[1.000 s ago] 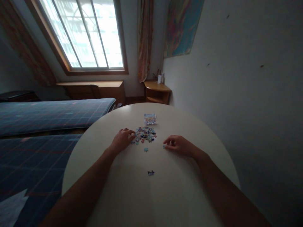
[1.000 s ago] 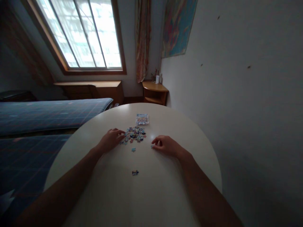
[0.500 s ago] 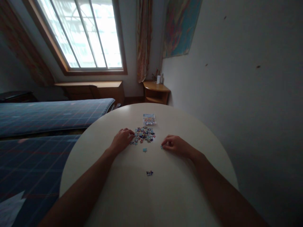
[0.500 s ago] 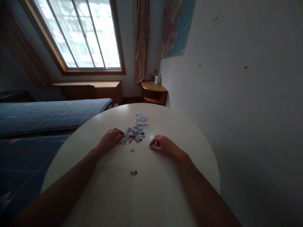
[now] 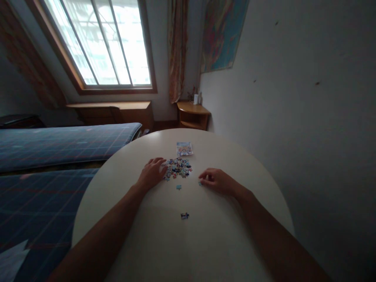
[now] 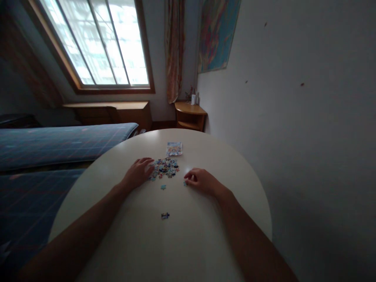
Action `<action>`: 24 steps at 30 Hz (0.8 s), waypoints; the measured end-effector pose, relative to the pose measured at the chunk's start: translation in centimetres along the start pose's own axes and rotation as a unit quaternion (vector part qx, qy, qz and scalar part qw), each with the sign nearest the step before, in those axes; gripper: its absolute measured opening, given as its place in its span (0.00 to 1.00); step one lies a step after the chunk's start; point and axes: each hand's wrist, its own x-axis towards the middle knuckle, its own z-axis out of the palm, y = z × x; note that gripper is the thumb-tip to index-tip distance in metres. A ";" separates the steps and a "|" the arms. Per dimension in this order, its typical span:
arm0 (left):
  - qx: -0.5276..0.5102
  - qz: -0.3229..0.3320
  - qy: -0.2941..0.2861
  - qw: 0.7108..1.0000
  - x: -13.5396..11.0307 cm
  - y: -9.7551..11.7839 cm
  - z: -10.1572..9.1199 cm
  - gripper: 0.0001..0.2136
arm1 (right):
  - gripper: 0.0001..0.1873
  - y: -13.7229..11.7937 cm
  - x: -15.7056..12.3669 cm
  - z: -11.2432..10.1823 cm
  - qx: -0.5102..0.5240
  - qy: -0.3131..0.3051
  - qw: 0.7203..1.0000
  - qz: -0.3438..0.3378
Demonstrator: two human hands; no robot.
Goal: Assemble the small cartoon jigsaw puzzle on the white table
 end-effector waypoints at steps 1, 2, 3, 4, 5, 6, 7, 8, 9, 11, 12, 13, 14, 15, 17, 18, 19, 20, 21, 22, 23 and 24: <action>-0.006 0.013 -0.010 1.000 0.1 0.1 0.2 0.20 | 0.12 0.0 0.0 0.0 -0.001 0.000 1.000 0.001; -0.012 0.028 -0.024 0.999 0.2 0.3 0.5 0.21 | 0.12 -0.1 0.0 0.0 -0.002 0.001 1.000 0.002; -0.017 0.042 -0.039 0.998 0.3 0.4 0.7 0.22 | 0.12 -0.1 0.0 0.0 -0.001 0.001 1.000 0.003; -0.021 0.051 -0.053 0.997 0.3 0.5 1.0 0.23 | 0.12 -0.2 0.0 0.0 -0.001 0.002 1.000 0.004; -0.023 0.055 -0.065 0.996 0.4 0.6 1.1 0.24 | 0.12 -0.2 0.0 -0.1 -0.001 0.003 1.000 0.005; -0.024 0.054 -0.072 0.996 0.4 0.6 1.3 0.24 | 0.12 -0.2 0.0 -0.1 -0.001 0.002 1.000 0.005; -0.023 0.049 -0.074 0.996 0.4 0.6 1.3 0.24 | 0.12 -0.2 0.0 -0.1 -0.001 0.003 1.000 0.004; -0.022 0.041 -0.073 0.996 0.3 0.6 1.3 0.24 | 0.12 -0.1 0.0 -0.1 -0.001 0.005 1.000 0.003; -0.021 0.033 -0.070 0.997 0.3 0.6 1.2 0.23 | 0.12 -0.1 0.0 -0.1 -0.001 0.005 1.000 0.001; -0.016 0.019 -0.061 0.998 0.2 0.5 1.1 0.22 | 0.12 -0.1 -0.1 -0.1 -0.002 0.007 1.000 0.000; -0.013 0.012 -0.056 0.998 0.2 0.5 1.0 0.21 | 0.12 0.0 -0.1 -0.1 -0.002 0.007 1.000 0.002; -0.010 0.003 -0.051 0.999 0.2 0.5 0.9 0.21 | 0.12 0.0 -0.1 -0.1 -0.003 0.007 1.000 0.003; -0.007 -0.005 -0.046 0.999 0.1 0.5 0.9 0.20 | 0.12 0.0 -0.1 -0.1 -0.002 0.007 1.000 0.004; -0.005 -0.014 -0.042 0.999 0.2 0.5 0.9 0.20 | 0.12 0.0 -0.1 -0.1 -0.002 0.007 1.000 0.003; 0.000 -0.031 -0.036 0.999 0.2 0.4 0.9 0.20 | 0.12 -0.1 -0.2 -0.1 0.000 0.006 1.000 0.003; 0.002 -0.041 -0.033 0.999 0.3 0.3 0.8 0.21 | 0.12 -0.1 -0.2 -0.1 0.000 0.006 1.000 0.004; 0.003 -0.050 -0.030 0.998 0.3 0.2 0.8 0.21 | 0.12 -0.2 -0.2 -0.1 -0.001 0.006 1.000 0.005; 0.005 -0.061 -0.027 0.998 0.4 0.1 0.8 0.21 | 0.12 -0.2 -0.1 -0.1 -0.002 0.007 1.000 0.006; 0.007 -0.072 -0.023 0.997 0.4 0.0 0.7 0.21 | 0.12 -0.2 -0.1 -0.1 -0.002 0.008 1.000 0.007; 0.008 -0.084 -0.019 0.996 0.5 -0.1 0.6 0.21 | 0.12 -0.3 -0.1 -0.1 -0.001 0.009 1.000 0.007; 0.009 -0.096 -0.017 0.995 0.6 -0.2 0.5 0.21 | 0.12 -0.2 -0.1 -0.1 0.000 0.009 1.000 0.008; 0.010 -0.108 -0.014 0.994 0.6 -0.2 0.4 0.21 | 0.13 -0.2 -0.1 0.0 0.001 0.007 1.000 0.009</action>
